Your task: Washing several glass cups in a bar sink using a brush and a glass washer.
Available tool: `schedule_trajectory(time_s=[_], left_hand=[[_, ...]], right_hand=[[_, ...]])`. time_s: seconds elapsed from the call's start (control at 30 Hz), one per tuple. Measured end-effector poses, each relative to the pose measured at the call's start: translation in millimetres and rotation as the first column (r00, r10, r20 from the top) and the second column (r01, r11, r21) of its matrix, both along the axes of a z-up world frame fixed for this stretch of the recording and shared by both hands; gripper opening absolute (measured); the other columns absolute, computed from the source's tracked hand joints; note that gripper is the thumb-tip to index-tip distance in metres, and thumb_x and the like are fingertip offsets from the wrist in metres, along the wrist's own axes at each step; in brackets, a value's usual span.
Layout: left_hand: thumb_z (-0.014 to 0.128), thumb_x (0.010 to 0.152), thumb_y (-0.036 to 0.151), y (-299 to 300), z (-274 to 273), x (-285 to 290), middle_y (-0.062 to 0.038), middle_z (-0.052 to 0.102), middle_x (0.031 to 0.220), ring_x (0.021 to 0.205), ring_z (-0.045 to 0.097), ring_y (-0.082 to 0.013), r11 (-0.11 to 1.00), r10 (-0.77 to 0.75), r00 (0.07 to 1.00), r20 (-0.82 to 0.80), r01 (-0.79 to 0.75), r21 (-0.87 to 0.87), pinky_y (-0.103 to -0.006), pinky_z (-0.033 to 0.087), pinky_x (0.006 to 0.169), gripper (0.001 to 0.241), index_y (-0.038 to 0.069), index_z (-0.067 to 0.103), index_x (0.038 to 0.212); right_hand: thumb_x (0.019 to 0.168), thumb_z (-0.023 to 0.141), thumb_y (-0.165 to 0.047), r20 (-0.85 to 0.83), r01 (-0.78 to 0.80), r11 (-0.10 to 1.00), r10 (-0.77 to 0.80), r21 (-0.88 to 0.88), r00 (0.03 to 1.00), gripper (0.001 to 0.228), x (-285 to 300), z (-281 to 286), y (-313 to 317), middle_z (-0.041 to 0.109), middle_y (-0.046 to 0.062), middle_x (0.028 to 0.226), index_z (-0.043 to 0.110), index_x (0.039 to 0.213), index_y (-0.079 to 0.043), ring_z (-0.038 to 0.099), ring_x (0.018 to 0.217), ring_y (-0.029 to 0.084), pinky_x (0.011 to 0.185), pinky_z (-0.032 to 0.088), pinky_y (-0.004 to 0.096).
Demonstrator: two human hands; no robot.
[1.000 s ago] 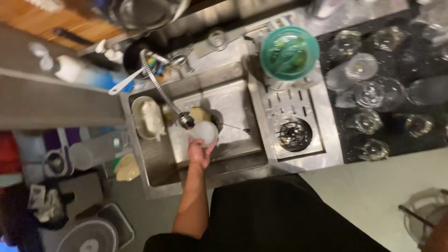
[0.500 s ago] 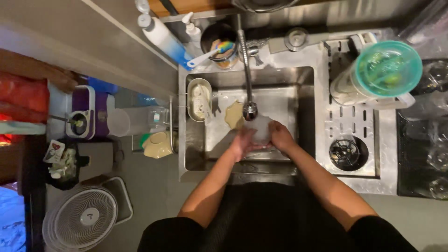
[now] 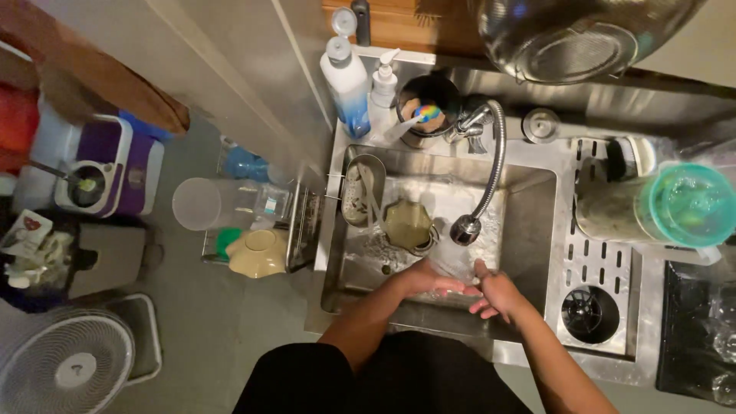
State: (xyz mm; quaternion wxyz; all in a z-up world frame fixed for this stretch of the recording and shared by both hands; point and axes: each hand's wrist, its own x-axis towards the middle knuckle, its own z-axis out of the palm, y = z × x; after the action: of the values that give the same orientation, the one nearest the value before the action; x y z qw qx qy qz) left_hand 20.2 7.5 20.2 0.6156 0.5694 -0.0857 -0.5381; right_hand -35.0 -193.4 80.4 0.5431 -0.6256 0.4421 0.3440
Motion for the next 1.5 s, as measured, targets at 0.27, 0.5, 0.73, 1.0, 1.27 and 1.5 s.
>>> schedule_trajectory(time_s=[0.27, 0.5, 0.73, 1.0, 1.27, 1.5], left_hand=[[0.076, 0.084, 0.015, -8, -214, -32, -0.014, 0.076, 0.114, 0.107, 0.072, -0.0220, 0.908, 0.355, 0.762, 0.542, -0.143, -0.394, -0.0360, 0.060, 0.095, 0.041, -0.002, 0.069, 0.121], [0.092, 0.061, 0.024, 35, 2, 1, -0.016, 0.070, 0.113, 0.105, 0.066, -0.0276, 0.959, 0.104, 0.857, 0.505, -0.220, 0.176, -0.0420, 0.053, 0.096, 0.083, 0.000, 0.055, 0.132], [0.088, 0.073, 0.041, 53, -15, -26, -0.013, 0.073, 0.073, 0.061, 0.067, -0.0190, 0.969, 0.217, 0.975, -0.044, -0.210, 0.131, -0.0348, 0.057, 0.059, 0.052, -0.008, 0.077, 0.086], [0.087, 0.079, 0.031, 72, 0, -27, -0.014, 0.072, 0.079, 0.062, 0.066, -0.0195, 0.937, 0.343, 0.914, -0.218, -0.319, 0.140, -0.0357, 0.058, 0.056, 0.038, -0.004, 0.077, 0.091], [0.083, 0.084, 0.033, 52, -34, -30, -0.009, 0.070, 0.112, 0.076, 0.063, -0.0161, 0.897, 0.400, 0.705, -0.586, -0.433, 0.090, -0.0313, 0.054, 0.067, 0.045, 0.005, 0.075, 0.119], [0.101, 0.061, 0.026, 61, -31, -23, -0.011, 0.066, 0.126, 0.114, 0.063, -0.0228, 0.845, 0.453, 0.777, 0.437, -0.530, 0.067, -0.0358, 0.051, 0.093, 0.097, 0.000, 0.048, 0.139]], right_hand=[[0.093, 0.065, -0.033, 0.470, -0.701, 0.650, 0.736, -0.292, 0.487, 0.034, 71, 118, 108, 0.079, 0.010, 0.098, 0.074, 0.115, -0.008, 0.074, 0.088, 0.019, 0.084, 0.058, 0.033], [0.090, 0.072, -0.023, 0.711, -0.327, 0.822, 0.568, -0.466, 0.414, 0.064, 252, 117, 127, 0.061, 0.013, 0.142, 0.050, 0.149, -0.010, 0.056, 0.131, 0.024, 0.106, 0.046, 0.033], [0.087, 0.069, -0.020, 0.166, -0.410, 0.338, 0.902, -0.847, 0.398, 0.033, 391, 25, 56, 0.077, 0.016, 0.108, 0.075, 0.116, -0.005, 0.075, 0.103, 0.030, 0.092, 0.058, 0.037], [0.071, 0.079, -0.019, -0.559, -0.674, -0.535, 0.801, -0.510, -0.214, 0.035, 477, -134, 10, 0.077, 0.017, 0.107, 0.084, 0.104, -0.006, 0.075, 0.101, 0.032, 0.086, 0.062, 0.039], [0.081, 0.072, -0.033, -0.545, -0.593, -0.417, 0.838, -0.688, 0.043, 0.033, 426, -40, 25, 0.073, 0.015, 0.103, 0.078, 0.100, -0.007, 0.065, 0.094, 0.025, 0.086, 0.052, 0.033], [0.079, 0.087, -0.022, 0.483, -0.169, 0.587, 0.771, -0.792, 0.415, 0.035, 281, 205, 70, 0.068, 0.009, 0.085, 0.062, 0.094, -0.004, 0.066, 0.074, 0.019, 0.066, 0.054, 0.034]])
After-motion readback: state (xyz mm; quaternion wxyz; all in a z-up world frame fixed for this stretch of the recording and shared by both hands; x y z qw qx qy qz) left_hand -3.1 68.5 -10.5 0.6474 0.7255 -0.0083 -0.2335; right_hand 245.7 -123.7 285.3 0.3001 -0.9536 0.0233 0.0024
